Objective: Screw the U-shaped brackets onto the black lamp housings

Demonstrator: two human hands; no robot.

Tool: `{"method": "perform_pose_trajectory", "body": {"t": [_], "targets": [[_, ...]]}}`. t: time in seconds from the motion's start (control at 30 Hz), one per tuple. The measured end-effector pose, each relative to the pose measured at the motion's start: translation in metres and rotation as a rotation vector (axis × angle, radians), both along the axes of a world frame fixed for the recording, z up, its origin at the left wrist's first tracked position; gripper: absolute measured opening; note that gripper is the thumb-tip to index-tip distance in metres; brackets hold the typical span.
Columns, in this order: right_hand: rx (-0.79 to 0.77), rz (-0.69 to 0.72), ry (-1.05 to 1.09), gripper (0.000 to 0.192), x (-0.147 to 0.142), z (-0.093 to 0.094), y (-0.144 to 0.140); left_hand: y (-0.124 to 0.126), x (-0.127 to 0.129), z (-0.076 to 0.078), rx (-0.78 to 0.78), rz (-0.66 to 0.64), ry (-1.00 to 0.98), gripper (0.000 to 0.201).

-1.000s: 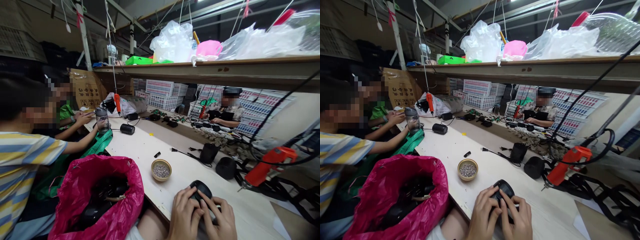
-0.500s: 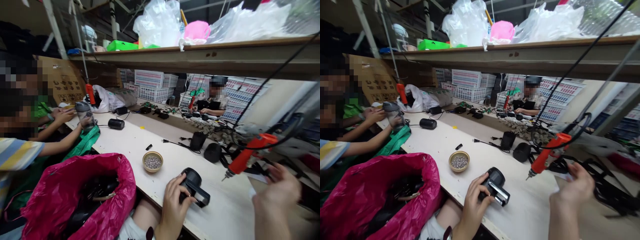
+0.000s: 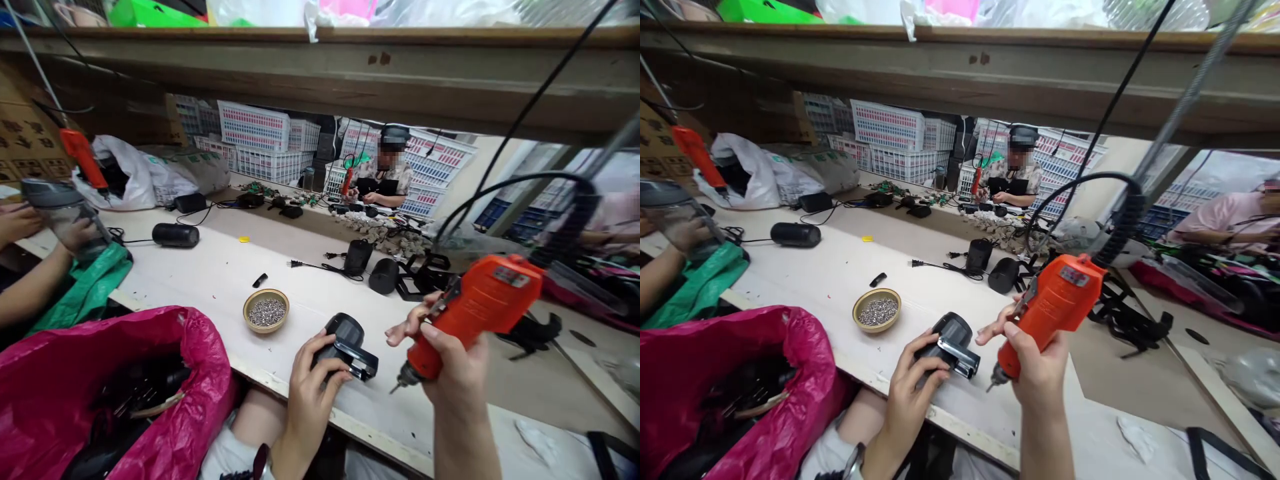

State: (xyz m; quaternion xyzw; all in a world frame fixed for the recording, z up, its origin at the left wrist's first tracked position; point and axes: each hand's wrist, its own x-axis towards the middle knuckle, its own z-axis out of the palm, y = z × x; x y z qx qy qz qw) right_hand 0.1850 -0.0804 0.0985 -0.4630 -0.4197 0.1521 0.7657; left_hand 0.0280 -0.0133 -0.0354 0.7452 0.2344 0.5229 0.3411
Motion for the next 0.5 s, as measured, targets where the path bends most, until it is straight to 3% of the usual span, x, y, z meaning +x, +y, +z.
{"method": "perform_pose_trajectory", "body": {"t": [0.17, 0.5], "targets": [[0.272, -0.003, 0.098, 0.017, -0.039, 0.006, 0.025, 0.001, 0.0, -0.001, 0.014, -0.008, -0.026, 0.01], [0.264, 0.053, 0.109, 0.016, -0.049, 0.001, 0.031, 0.001, 0.002, 0.0, -0.004, 0.002, -0.052, 0.006]]}}
